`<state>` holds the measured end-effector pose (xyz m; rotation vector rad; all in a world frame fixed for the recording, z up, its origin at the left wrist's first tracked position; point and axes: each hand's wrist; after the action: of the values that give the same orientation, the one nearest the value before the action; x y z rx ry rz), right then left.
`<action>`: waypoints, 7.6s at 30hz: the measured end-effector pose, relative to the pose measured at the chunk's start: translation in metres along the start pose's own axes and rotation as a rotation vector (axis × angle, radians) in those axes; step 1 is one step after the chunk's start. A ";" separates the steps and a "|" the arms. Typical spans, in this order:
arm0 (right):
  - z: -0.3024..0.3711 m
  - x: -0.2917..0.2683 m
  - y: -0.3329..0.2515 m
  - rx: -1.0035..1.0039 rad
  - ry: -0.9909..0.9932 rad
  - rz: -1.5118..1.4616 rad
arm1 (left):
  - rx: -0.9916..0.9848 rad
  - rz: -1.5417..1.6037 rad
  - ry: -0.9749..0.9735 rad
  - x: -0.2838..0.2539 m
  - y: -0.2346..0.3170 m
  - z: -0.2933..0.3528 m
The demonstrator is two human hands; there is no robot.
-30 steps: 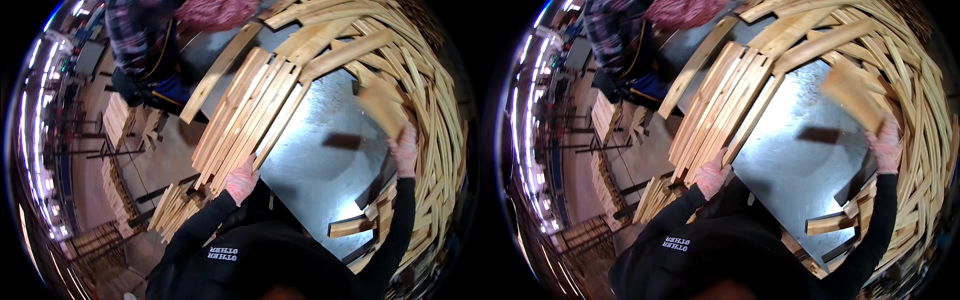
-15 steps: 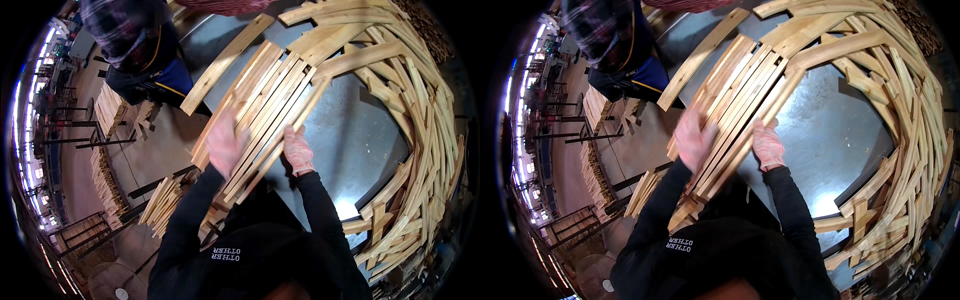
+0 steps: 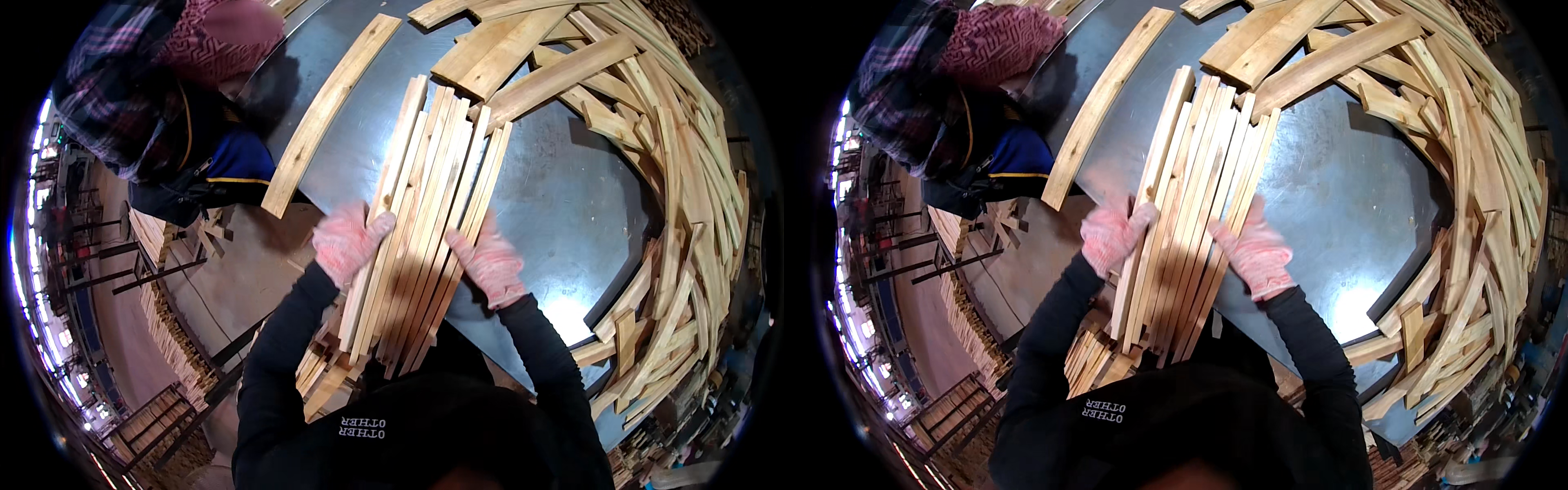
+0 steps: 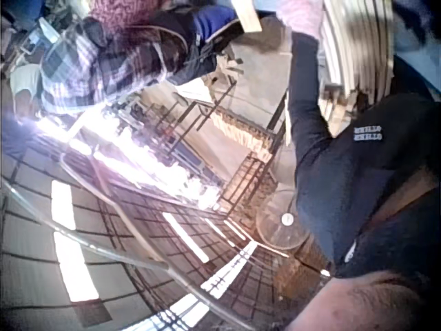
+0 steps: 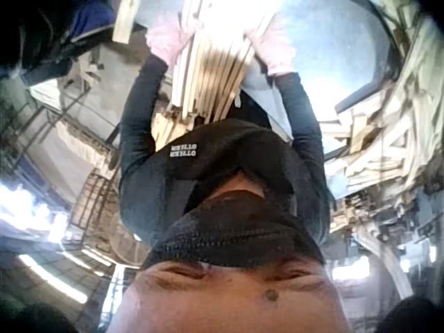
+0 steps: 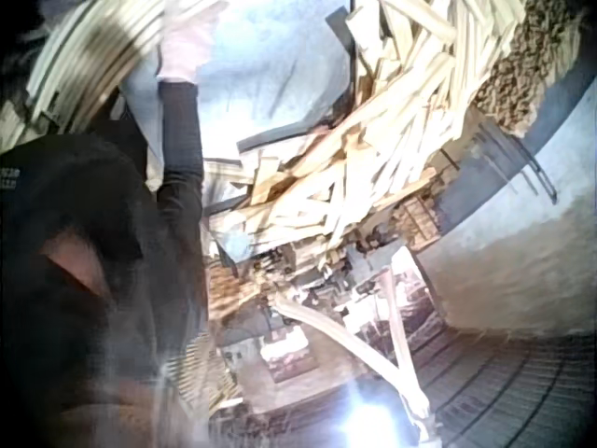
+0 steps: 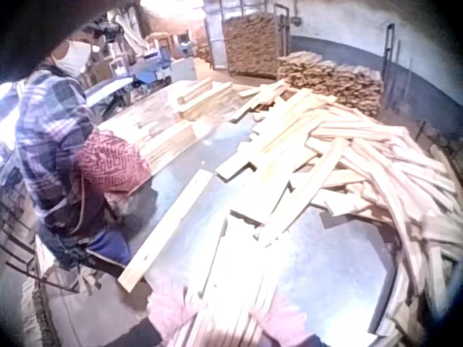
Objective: The person sorts and stacks light-colored wooden planks on a metal table. They pick up planks from a disorganized pile, align them, and place them into a neat stack.
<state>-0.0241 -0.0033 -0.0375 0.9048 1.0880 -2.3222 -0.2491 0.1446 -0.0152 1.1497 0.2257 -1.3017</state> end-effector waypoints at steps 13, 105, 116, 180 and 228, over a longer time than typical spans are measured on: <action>-0.016 0.062 0.001 0.034 0.341 -0.836 | 0.169 1.063 -0.073 0.054 -0.005 -0.010; -0.027 -0.033 0.032 -0.021 0.269 -1.501 | 0.291 0.706 -0.144 0.058 0.087 -0.066; -0.031 -0.327 -0.040 -0.991 1.094 -0.647 | 1.226 0.882 -0.201 -0.198 0.298 -0.022; 0.131 -0.088 0.226 0.078 0.138 0.385 | -0.076 1.327 -0.084 0.269 0.156 0.063; -0.032 -0.238 0.215 0.053 0.384 0.705 | -0.141 1.658 -0.025 0.248 0.191 0.036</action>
<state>0.2848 -0.0862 0.0044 1.5064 0.6738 -1.6352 -0.0244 -0.0696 -0.0706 0.7614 -0.5744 0.1831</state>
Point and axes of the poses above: each hand's wrist, its own z-axis away from the middle knuckle, its own x-axis out of the palm, y = z × x, and after that the axes turned 9 degrees about z, right-handed
